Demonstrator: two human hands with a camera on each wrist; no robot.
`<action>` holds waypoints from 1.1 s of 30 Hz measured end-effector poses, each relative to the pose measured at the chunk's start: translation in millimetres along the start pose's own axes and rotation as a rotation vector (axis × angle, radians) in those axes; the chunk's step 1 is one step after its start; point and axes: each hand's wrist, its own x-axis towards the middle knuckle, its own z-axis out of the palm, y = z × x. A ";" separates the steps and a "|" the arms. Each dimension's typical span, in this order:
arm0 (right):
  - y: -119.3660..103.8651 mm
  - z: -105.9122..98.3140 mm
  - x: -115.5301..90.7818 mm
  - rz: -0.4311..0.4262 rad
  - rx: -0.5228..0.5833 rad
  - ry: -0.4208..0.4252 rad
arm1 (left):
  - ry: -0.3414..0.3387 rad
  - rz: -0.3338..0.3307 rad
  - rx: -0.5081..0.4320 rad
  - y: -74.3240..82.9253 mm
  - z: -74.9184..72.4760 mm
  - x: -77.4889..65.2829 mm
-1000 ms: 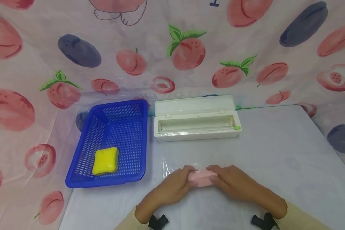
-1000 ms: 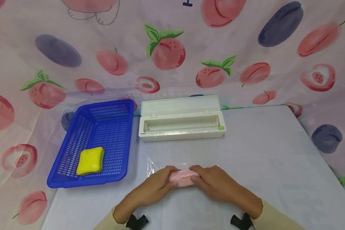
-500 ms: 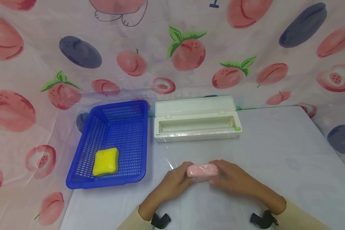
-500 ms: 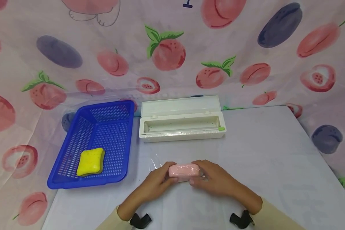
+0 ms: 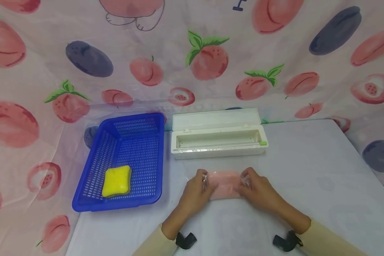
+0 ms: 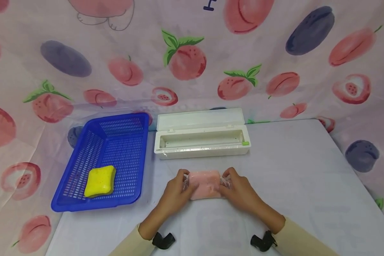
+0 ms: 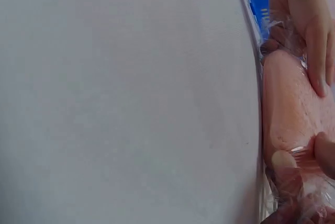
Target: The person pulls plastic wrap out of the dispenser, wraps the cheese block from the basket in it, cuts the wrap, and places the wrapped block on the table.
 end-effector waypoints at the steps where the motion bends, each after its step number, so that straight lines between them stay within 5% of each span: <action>1: -0.5 1.6 0.6 -0.002 -0.007 0.027 | 0.029 0.002 0.020 0.5 0.9 0.7; 6: -6.8 5.1 4.6 -0.077 -0.075 0.161 | 0.120 0.008 0.155 5.4 3.7 8.1; 9: -11.8 5.0 5.1 -0.185 -0.205 0.213 | 0.145 0.054 0.352 10.9 5.7 10.8; 12: -17.2 3.6 4.2 -0.310 -0.450 0.200 | 0.103 0.127 0.605 18.9 5.7 7.0; 15: -20.0 3.4 3.0 -0.391 -0.651 0.107 | -0.029 0.189 0.771 25.8 4.0 -0.9; 19: -18.7 5.9 2.2 -0.399 -0.711 -0.024 | -0.221 0.189 0.802 27.0 2.1 -5.9; 25: -16.0 7.7 0.2 -0.390 -0.693 -0.058 | -0.350 0.172 0.760 23.5 -0.6 -0.5; 30: -13.6 0.4 -0.1 -0.409 -0.595 -0.057 | -0.369 0.169 0.735 33.4 -9.9 3.9; 33: -12.9 -12.2 2.8 -0.381 -0.479 0.025 | -0.285 0.203 0.754 47.9 -18.5 10.7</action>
